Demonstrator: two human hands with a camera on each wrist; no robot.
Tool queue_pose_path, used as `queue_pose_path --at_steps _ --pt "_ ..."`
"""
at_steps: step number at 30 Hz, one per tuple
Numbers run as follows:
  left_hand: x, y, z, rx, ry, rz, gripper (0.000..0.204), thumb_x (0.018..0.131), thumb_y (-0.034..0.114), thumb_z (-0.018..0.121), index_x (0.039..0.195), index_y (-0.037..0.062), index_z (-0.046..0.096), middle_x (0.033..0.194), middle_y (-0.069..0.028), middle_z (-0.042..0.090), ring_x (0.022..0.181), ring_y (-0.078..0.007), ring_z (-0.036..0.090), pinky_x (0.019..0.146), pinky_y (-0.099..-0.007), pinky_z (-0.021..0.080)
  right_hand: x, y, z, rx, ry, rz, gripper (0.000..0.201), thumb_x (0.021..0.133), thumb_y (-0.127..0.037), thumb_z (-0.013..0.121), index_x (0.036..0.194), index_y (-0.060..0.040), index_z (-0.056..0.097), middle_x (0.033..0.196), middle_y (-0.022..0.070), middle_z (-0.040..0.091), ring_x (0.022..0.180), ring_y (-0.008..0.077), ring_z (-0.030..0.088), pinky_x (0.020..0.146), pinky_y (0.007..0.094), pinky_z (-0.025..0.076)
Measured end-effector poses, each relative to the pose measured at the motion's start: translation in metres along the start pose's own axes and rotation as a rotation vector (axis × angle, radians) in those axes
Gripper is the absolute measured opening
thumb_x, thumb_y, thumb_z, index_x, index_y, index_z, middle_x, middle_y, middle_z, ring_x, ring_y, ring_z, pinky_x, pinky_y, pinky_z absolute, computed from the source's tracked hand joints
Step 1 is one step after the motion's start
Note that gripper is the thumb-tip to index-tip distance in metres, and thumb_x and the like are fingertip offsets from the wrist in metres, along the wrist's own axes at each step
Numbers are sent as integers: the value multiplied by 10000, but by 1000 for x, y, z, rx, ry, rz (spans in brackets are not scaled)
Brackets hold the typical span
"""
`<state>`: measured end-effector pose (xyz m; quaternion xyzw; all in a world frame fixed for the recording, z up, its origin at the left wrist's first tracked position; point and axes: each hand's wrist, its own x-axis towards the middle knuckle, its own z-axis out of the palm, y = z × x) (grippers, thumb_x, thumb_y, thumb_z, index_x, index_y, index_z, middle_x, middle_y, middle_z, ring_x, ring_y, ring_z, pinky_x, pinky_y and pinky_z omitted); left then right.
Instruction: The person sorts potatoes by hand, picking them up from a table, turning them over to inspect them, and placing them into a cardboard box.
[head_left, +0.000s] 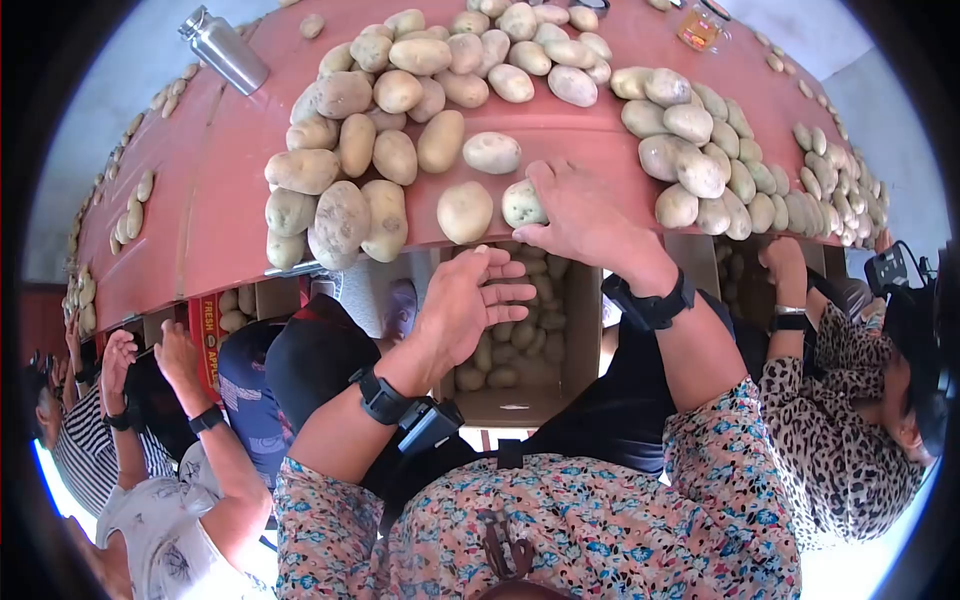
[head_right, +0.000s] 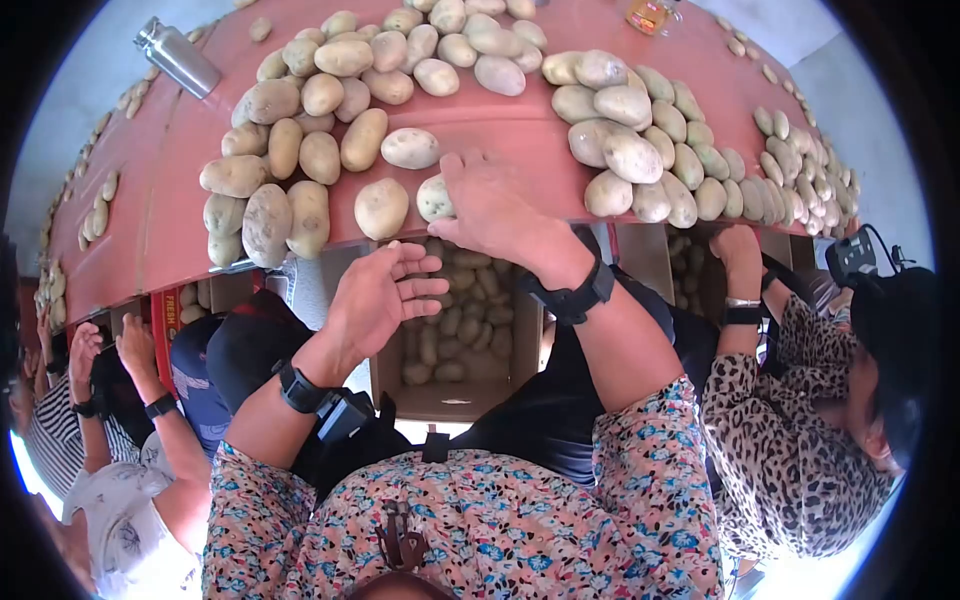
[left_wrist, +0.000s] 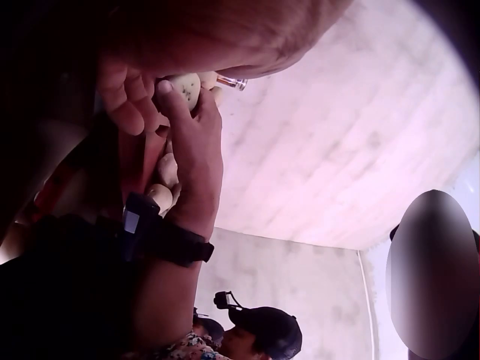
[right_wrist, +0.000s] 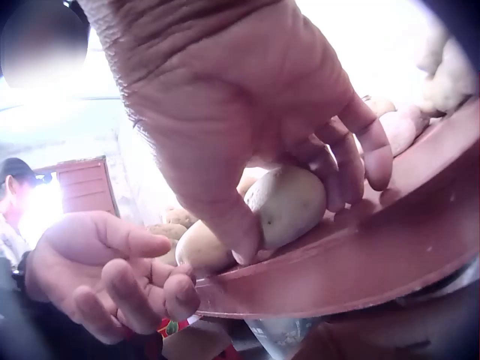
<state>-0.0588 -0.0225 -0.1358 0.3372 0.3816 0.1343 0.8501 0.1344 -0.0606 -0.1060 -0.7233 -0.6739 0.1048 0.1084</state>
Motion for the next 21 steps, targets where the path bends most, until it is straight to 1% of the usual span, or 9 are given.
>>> queue_pose_path --at_steps 2,4,6,8,10,13,15,18,21 --pt "2 -1 0 -46 -90 -65 491 1025 408 353 1232 -26 450 1189 -163 561 1015 -289 624 812 -409 537 -5 5 -4 29 -54 -17 581 765 -348 725 1143 14 472 1071 250 563 1008 405 562 863 467 466" --pt "0 0 7 -100 -158 -75 491 1026 416 344 1233 -15 454 1195 -157 558 1023 -287 621 814 -409 536 -12 2 -16 56 -106 -37 577 773 -374 720 1134 11 489 1037 250 581 987 401 574 852 463 469" --pt "-1 -3 11 -157 -219 -87 491 1027 424 334 1235 -3 457 1202 -151 556 1030 -285 617 816 -409 535 -20 -2 -29 103 -287 -52 564 797 -429 698 1102 19 545 973 239 613 945 398 594 821 456 476" --pt "-1 -9 13 -177 -298 -92 440 1025 394 364 1249 29 460 1193 -136 561 999 -271 625 797 -402 538 -24 6 -19 179 -309 -94 556 815 -433 684 1100 28 562 953 234 625 922 398 602 809 453 478" --pt "8 -26 5 -86 -213 -111 406 1021 366 388 1250 40 462 1175 -130 565 985 -266 627 784 -400 539 -24 10 -18 259 -330 -133 551 833 -437 670 1098 37 580 934 229 636 899 398 611 797 450 481" --pt "24 -63 -11 37 -39 -204 346 1010 293 424 1254 49 454 1156 -122 563 961 -263 630 757 -402 539 -24 10 -26 364 -409 17 494 883 -398 624 1106 41 592 950 205 655 895 375 624 790 441 486" --pt "34 -81 -18 75 54 -265 324 1004 247 437 1257 46 444 1155 -119 556 951 -266 632 743 -406 538 -26 19 -21 293 -124 -29 435 914 -355 596 1111 32 593 952 202 663 878 360 638 783 427 494" --pt "40 -83 -13 57 214 -357 405 984 186 427 1343 15 347 1295 -168 443 984 -293 606 757 -417 523 -25 24 -26 255 21 -80 336 899 -254 615 1089 22 599 983 199 660 912 370 631 800 428 497" --pt "39 -73 -3 157 252 -191 480 981 194 431 1402 10 291 1335 -186 407 1015 -289 589 774 -402 511 -23 22 -25 231 105 -64 290 874 -176 627 1100 1 586 1015 194 646 942 386 614 816 441 495"
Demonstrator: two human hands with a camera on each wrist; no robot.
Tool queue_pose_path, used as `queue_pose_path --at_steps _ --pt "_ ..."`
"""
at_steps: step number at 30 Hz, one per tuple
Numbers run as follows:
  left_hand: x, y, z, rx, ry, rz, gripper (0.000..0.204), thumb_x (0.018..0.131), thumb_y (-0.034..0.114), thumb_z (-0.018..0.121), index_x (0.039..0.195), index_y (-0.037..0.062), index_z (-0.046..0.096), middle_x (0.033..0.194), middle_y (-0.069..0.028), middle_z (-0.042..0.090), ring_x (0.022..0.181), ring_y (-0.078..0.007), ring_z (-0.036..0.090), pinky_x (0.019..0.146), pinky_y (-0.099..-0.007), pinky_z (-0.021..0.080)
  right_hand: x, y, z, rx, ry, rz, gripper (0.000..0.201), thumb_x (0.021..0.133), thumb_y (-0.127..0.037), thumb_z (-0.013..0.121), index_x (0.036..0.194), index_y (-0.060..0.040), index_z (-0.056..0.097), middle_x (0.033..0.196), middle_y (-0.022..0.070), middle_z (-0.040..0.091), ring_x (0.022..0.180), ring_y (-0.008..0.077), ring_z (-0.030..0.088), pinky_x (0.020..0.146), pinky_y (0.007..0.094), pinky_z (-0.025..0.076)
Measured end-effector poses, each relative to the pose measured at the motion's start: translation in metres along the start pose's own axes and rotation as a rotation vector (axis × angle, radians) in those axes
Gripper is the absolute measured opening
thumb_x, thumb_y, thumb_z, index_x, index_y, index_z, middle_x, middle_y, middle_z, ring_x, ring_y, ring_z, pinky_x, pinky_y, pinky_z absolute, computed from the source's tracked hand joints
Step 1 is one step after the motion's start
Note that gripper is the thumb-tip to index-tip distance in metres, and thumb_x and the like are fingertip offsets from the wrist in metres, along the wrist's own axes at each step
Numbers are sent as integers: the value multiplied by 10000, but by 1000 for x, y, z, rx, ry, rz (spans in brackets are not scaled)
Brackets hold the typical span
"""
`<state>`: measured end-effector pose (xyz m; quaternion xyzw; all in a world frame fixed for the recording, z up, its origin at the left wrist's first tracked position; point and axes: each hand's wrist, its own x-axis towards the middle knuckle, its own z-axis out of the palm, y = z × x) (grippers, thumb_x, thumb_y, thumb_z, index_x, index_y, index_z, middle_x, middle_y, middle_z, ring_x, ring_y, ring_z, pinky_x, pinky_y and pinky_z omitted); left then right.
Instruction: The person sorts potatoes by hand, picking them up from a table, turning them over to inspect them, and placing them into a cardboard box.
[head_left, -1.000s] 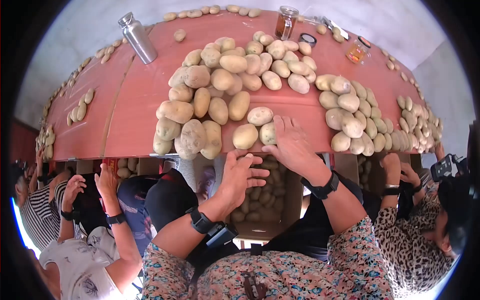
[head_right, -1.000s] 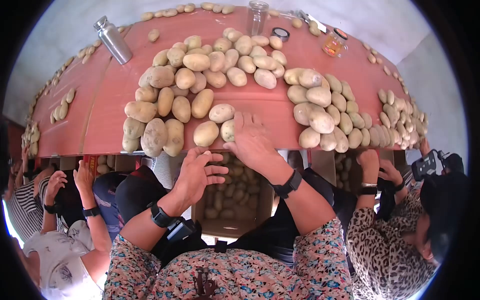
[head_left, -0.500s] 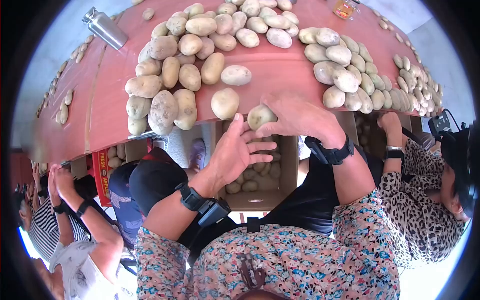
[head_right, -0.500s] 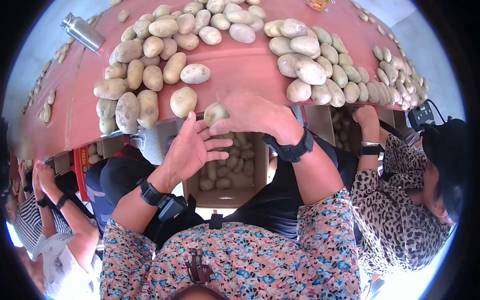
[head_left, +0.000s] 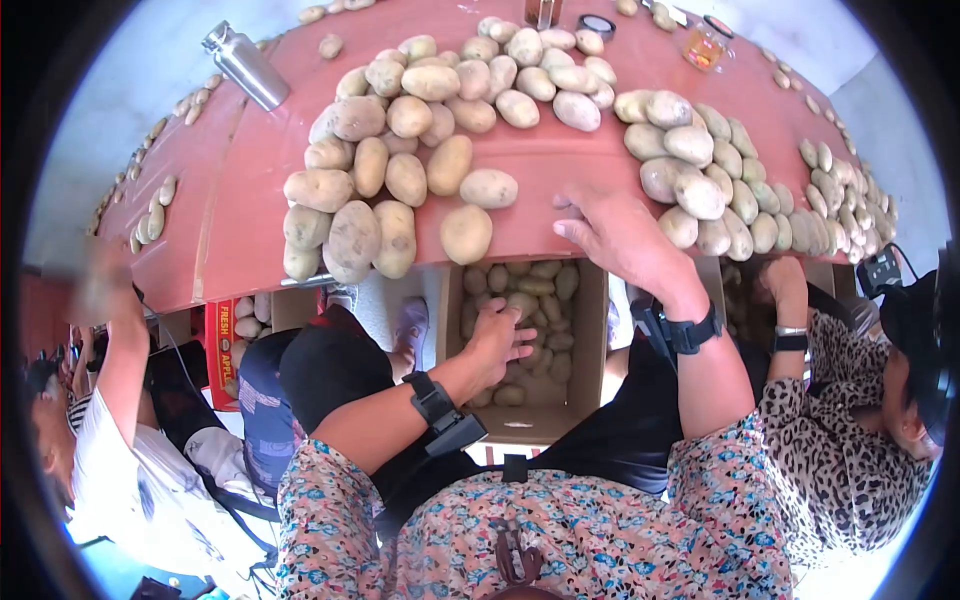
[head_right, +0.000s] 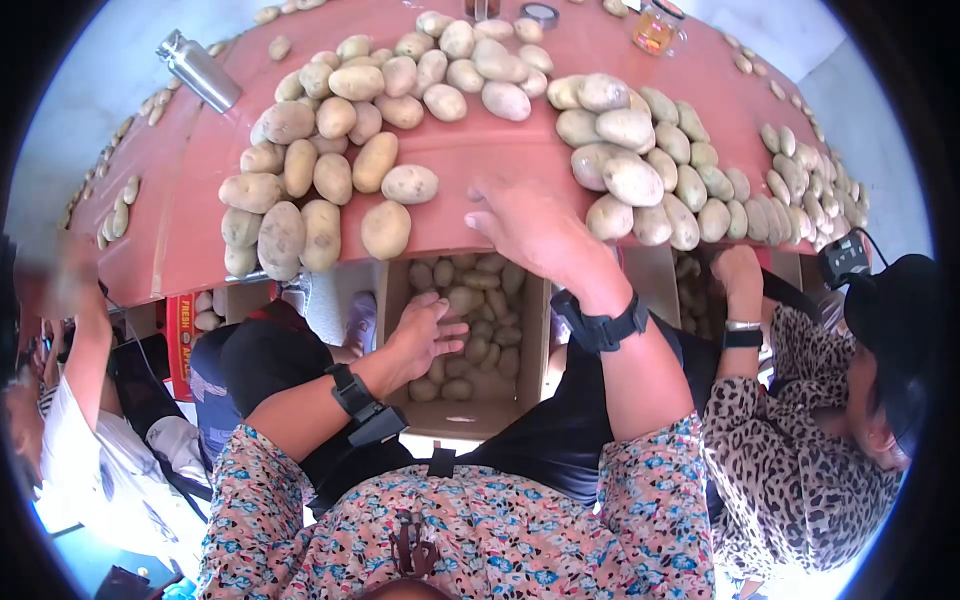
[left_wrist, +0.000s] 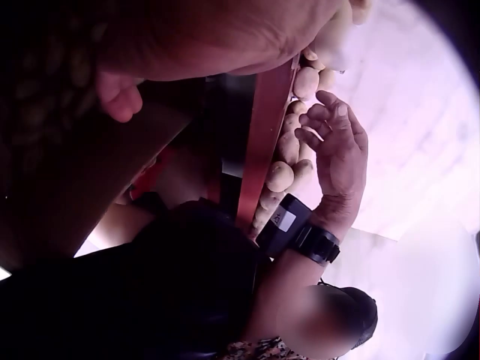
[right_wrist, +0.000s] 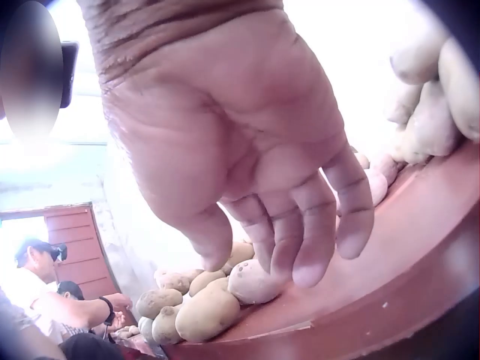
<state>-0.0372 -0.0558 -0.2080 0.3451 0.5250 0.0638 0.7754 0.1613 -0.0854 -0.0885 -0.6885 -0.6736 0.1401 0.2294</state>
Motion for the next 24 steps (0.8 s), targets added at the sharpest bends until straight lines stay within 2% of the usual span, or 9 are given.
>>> queue_pose_path --at_steps 2,3,6,7,12,15,17,20,24 --pt "-4 8 2 -2 -55 39 519 979 187 432 1435 14 258 1329 -186 424 1025 -273 585 780 -387 505 1 -1 7 -53 101 5 304 872 -162 627 1133 -20 565 1013 184 636 946 383 612 813 442 495" --pt "-10 13 5 7 -98 62 505 977 182 437 1423 14 272 1309 -180 444 1018 -265 588 781 -386 504 3 -6 6 -87 56 1 398 859 -138 636 1226 -48 508 1094 193 590 988 401 591 832 458 490" --pt "-17 15 8 -12 -154 87 428 974 160 451 1364 17 346 1225 -153 516 967 -240 606 761 -369 515 13 -22 14 -75 46 31 503 842 -108 650 1301 -65 450 1207 207 514 1041 422 561 877 469 480" --pt "-18 14 8 -19 -178 67 388 973 153 460 1329 20 380 1187 -142 537 943 -239 613 748 -362 520 16 -21 18 -21 37 -49 576 825 -73 653 1346 -86 407 1287 212 433 1111 429 518 931 470 462" --pt "-23 8 4 -40 -283 67 229 954 156 528 1154 47 508 1046 -89 592 876 -195 624 703 -323 523 36 -33 33 -84 120 -268 559 788 15 603 1312 -87 438 1307 197 421 1168 410 482 967 453 446" --pt "-20 9 3 -15 -282 31 221 959 190 539 1136 57 528 1021 -64 600 869 -164 619 699 -310 512 47 -42 38 -116 100 -269 438 821 17 514 1239 -101 460 1298 205 430 1156 429 475 953 465 449" --pt "-19 9 3 -21 -268 47 224 967 210 533 1131 58 534 1012 -53 604 850 -151 616 683 -298 505 54 -43 43 -66 50 -178 384 850 3 463 1222 -88 456 1308 211 426 1156 434 471 960 470 444" --pt "-15 12 -1 -14 -328 59 232 971 233 513 1128 63 529 994 -39 588 858 -142 598 666 -281 494 63 -40 54 -60 73 -229 407 852 -1 463 1250 -81 448 1295 222 440 1136 437 487 939 474 455" --pt "-25 24 -5 -15 -304 86 237 972 240 495 1134 69 518 995 -38 576 860 -140 588 669 -279 488 70 -46 53 -136 29 -117 446 851 0 479 1289 -70 437 1254 232 470 1100 439 512 901 472 468"
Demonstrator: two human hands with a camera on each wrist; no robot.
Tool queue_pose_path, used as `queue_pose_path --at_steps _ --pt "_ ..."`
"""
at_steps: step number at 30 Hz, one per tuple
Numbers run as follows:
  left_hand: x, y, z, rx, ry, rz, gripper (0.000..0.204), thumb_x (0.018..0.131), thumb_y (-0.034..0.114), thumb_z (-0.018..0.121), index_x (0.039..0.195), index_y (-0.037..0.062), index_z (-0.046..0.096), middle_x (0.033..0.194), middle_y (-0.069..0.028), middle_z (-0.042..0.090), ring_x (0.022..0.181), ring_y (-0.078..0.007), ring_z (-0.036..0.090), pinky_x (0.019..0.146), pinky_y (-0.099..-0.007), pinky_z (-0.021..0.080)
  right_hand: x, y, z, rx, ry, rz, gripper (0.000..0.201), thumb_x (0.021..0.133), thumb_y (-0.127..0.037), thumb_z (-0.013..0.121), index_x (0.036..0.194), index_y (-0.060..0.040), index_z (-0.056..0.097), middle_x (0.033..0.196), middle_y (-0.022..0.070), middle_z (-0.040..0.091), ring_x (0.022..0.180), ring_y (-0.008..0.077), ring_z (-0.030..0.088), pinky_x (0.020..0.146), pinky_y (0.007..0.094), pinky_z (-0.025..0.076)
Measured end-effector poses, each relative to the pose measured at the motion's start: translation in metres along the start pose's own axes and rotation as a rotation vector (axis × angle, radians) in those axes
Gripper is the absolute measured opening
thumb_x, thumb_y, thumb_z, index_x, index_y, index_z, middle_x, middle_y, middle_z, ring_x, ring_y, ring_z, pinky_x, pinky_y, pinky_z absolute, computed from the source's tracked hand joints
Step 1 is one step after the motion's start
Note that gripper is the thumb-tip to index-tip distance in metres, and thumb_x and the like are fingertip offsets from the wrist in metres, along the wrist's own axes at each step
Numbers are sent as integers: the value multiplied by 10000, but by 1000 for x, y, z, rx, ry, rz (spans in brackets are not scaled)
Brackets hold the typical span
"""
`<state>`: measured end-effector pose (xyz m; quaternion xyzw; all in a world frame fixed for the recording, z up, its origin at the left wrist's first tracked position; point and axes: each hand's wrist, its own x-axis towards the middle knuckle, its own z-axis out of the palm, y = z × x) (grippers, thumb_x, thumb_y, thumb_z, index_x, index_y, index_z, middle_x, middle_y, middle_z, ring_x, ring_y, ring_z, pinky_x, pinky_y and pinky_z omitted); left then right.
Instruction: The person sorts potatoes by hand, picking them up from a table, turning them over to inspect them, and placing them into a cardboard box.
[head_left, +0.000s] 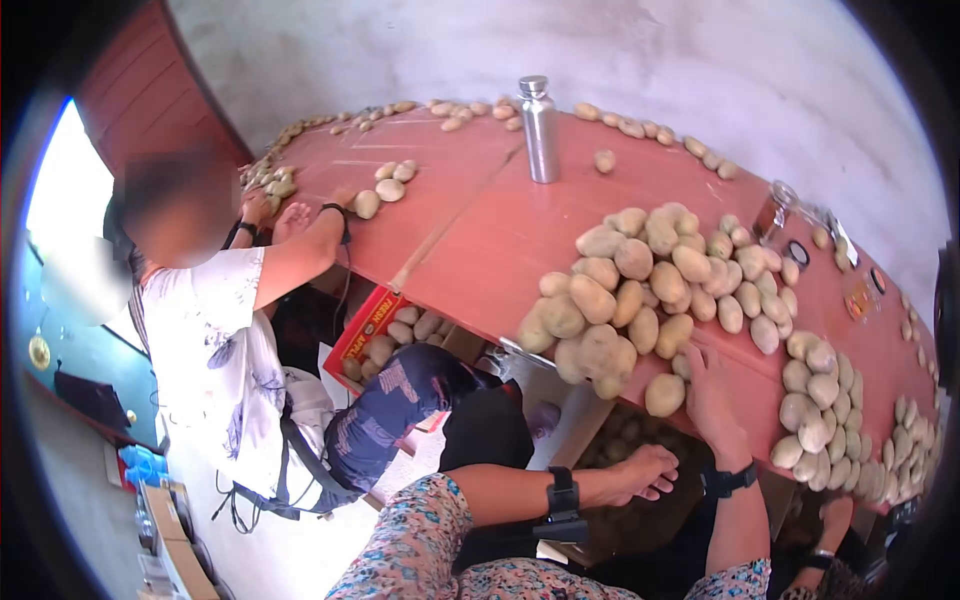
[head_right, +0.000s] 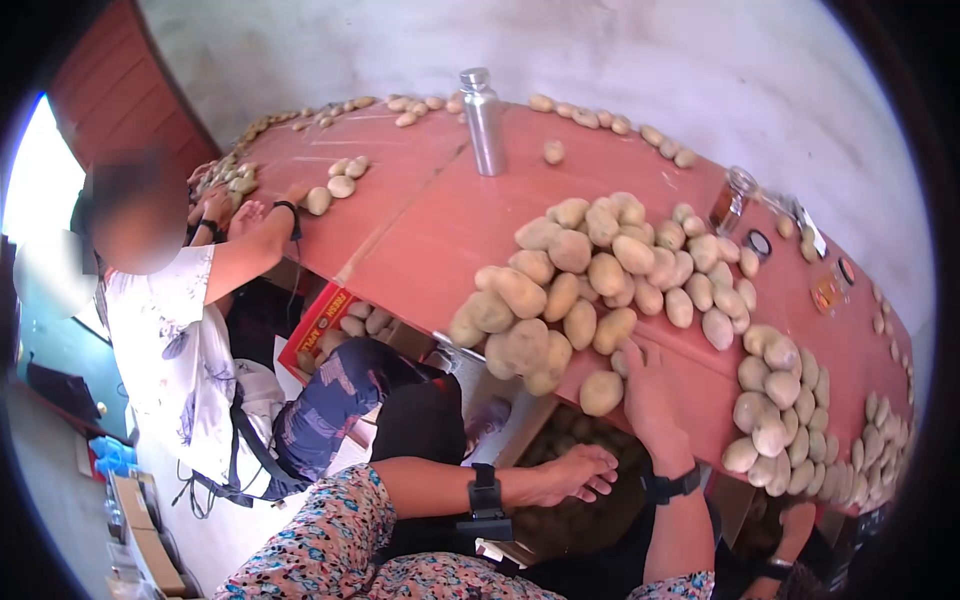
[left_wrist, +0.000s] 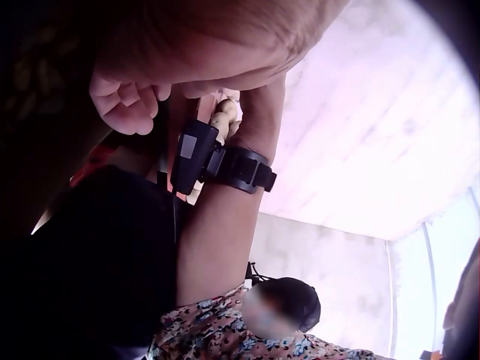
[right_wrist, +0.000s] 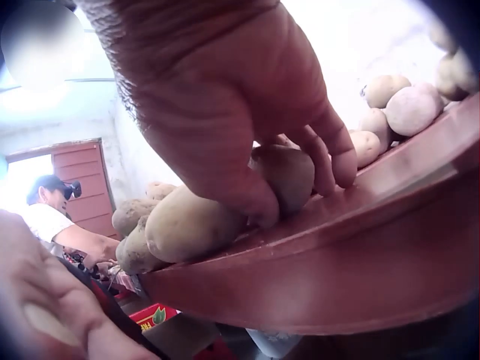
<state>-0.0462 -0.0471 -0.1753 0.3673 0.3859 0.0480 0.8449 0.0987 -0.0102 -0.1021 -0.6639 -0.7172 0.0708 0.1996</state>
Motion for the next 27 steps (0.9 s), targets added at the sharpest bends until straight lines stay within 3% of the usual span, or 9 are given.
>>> queue_pose_path --at_steps 4,8,18,21,23,24,26,27 --pt "-4 13 -7 -63 22 -1 257 981 275 472 1139 76 504 1018 -41 569 859 -148 586 695 -296 486 1 6 -2 75 17 38 563 775 36 604 1300 -68 432 1208 235 483 1072 435 518 881 477 467" --pt "4 8 -15 -142 18 28 311 992 346 439 1125 72 506 1017 -47 572 864 -156 593 698 -320 490 -8 5 -11 15 -26 144 560 787 30 611 1307 -67 426 1200 238 481 1069 437 516 883 485 464" --pt "9 -2 -15 -185 -29 -41 460 994 475 403 1134 50 506 1008 -62 572 862 -193 607 709 -349 503 -39 7 -48 62 -105 131 548 764 -5 654 1276 -25 461 1152 226 549 1026 406 566 875 445 466" --pt "8 -2 -9 -239 -41 -76 513 983 516 399 1169 47 491 1023 -81 572 884 -226 618 740 -393 517 -50 10 -66 219 -247 120 461 784 -91 663 1212 0 516 1041 241 618 987 404 597 854 439 474" --pt "7 -3 -7 -284 -47 -102 542 975 537 400 1192 47 480 1042 -94 573 908 -247 627 765 -419 525 -54 14 -71 389 -616 280 368 811 -164 673 1121 11 584 970 227 651 929 376 634 817 416 492" --pt "6 -4 -6 -362 -82 -92 561 967 557 402 1216 58 470 1065 -108 572 937 -281 630 788 -446 527 -55 13 -69 391 -617 289 368 811 -164 673 1121 11 584 970 227 651 929 376 634 817 416 492" --pt "7 -9 -2 -427 -133 -120 582 958 577 405 1240 70 459 1087 -122 571 965 -315 632 810 -473 530 -62 13 -54 289 -577 135 335 836 -212 658 1085 9 614 950 213 657 897 363 644 777 398 502" --pt "7 -7 -1 -443 -109 -141 593 953 590 406 1265 87 443 1103 -140 568 972 -348 631 819 -492 529 -68 20 -42 268 -422 28 327 851 -221 637 1094 -3 622 950 214 658 899 366 641 776 396 501"
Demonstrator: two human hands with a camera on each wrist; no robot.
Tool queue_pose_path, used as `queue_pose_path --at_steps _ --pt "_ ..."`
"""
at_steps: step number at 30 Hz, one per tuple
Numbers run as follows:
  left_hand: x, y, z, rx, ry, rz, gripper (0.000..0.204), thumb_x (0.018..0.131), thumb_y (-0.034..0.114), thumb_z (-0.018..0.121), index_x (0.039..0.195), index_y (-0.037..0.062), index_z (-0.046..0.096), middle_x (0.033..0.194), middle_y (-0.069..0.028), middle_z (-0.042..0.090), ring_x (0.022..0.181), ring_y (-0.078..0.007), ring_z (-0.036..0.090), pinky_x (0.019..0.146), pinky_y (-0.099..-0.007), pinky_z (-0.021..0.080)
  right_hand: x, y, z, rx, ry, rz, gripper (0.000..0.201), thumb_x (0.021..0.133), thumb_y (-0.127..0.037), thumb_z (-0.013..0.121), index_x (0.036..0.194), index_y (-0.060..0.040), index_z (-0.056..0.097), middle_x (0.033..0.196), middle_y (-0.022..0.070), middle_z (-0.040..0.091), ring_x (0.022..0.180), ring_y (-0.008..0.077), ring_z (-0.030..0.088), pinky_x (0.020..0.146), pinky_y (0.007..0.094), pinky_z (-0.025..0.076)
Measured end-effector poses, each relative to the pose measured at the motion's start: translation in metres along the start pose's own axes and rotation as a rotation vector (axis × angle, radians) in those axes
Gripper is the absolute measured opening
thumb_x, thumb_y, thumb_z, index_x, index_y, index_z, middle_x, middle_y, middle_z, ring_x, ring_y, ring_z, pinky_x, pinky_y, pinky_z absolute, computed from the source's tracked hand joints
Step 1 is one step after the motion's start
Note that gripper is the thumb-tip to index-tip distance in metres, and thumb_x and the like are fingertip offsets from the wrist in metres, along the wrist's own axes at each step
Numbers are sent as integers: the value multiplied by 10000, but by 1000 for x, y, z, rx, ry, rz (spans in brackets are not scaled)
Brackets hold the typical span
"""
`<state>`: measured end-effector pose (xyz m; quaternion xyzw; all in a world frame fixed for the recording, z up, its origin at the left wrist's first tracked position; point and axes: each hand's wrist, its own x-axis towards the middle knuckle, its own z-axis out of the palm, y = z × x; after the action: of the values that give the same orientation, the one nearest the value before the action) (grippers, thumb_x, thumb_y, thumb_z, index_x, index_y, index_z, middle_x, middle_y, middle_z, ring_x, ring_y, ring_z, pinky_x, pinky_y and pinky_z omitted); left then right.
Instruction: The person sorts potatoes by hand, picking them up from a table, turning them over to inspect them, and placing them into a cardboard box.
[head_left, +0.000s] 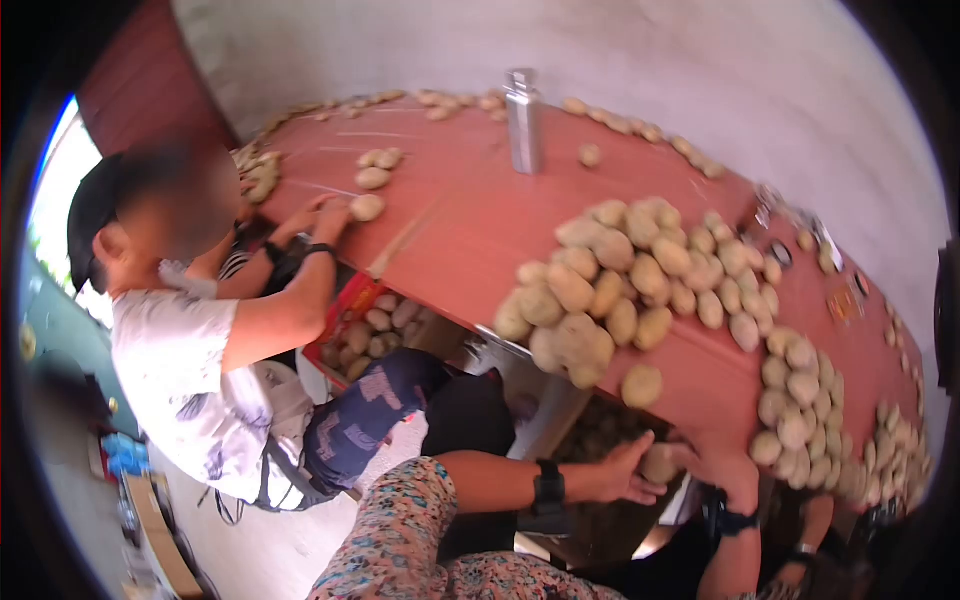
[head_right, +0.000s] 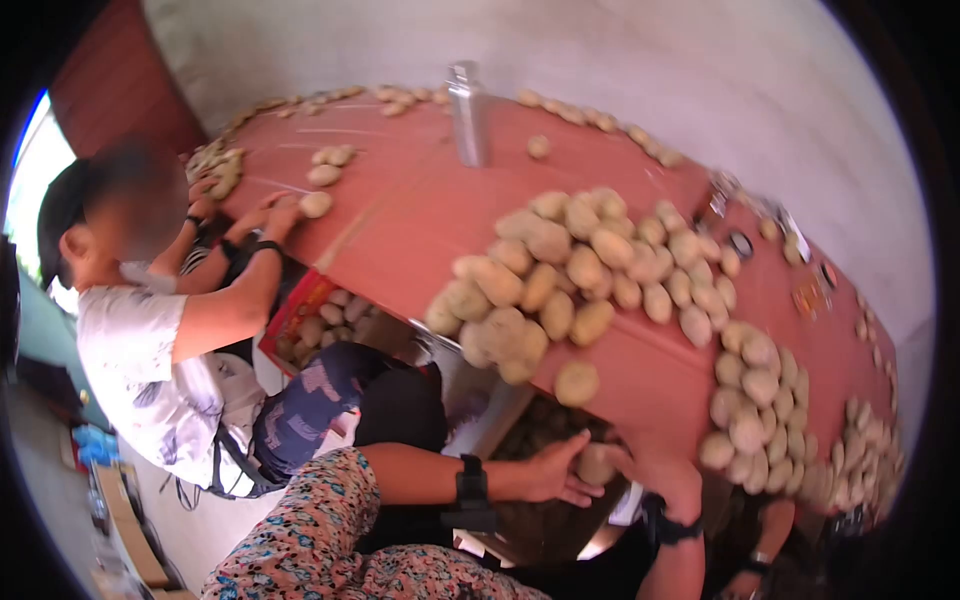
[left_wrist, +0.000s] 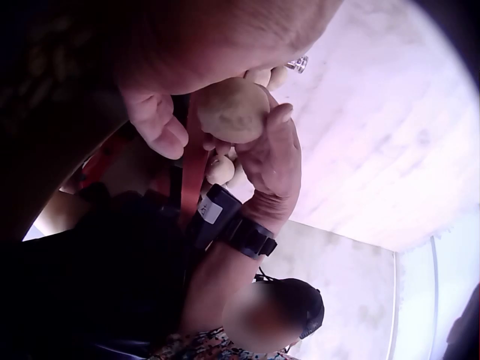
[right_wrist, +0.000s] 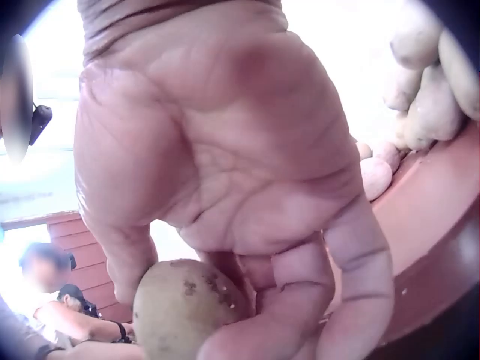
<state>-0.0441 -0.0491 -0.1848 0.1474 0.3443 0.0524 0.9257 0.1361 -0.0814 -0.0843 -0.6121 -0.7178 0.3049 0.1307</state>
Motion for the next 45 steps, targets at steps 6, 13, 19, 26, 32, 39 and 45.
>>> queue_pose_path --at_steps 6,13,19,26,32,39,45 --pt "26 -18 -29 36 142 -76 590 965 503 455 1378 101 327 1260 -218 463 972 -406 634 717 -515 566 9 0 -16 78 238 37 258 939 -225 559 1015 16 612 726 131 600 659 219 575 646 346 479" --pt "-4 -4 6 408 257 -17 534 997 232 404 1449 10 227 1401 -202 384 1185 -358 534 870 -463 483 14 9 -16 106 391 93 271 930 -185 566 1082 36 604 863 160 651 780 253 621 733 358 492" --pt "-3 -5 -2 442 275 5 544 980 195 409 1462 18 227 1395 -185 402 1154 -297 522 862 -423 464 21 -1 -13 60 342 48 238 904 -154 591 1067 17 607 945 180 661 876 329 635 789 390 501" --pt "-9 -2 -2 450 251 7 473 986 210 425 1407 24 320 1321 -148 464 1112 -262 532 845 -403 468 37 -16 7 -68 343 -39 467 818 -152 693 1230 -41 504 1125 189 565 1007 387 585 863 436 494" --pt "-12 -1 0 435 246 12 393 987 214 447 1339 52 387 1255 -120 490 1079 -247 533 847 -397 460 59 -32 34 -304 312 -132 730 712 -187 787 1339 -106 422 1357 165 388 1156 398 490 936 464 469" --pt "-15 -1 -2 418 237 19 366 980 209 459 1303 45 416 1238 -115 502 1026 -236 557 811 -386 478 82 -26 48 -493 404 -141 666 731 -139 758 1316 -125 440 1342 165 396 1112 387 514 879 470 482" --pt "-13 13 -10 343 236 113 338 953 216 495 1253 68 444 1183 -86 529 1018 -219 566 783 -361 480 70 -18 39 -233 449 -188 437 817 -202 658 1209 -98 497 1226 197 504 968 379 586 782 453 505"
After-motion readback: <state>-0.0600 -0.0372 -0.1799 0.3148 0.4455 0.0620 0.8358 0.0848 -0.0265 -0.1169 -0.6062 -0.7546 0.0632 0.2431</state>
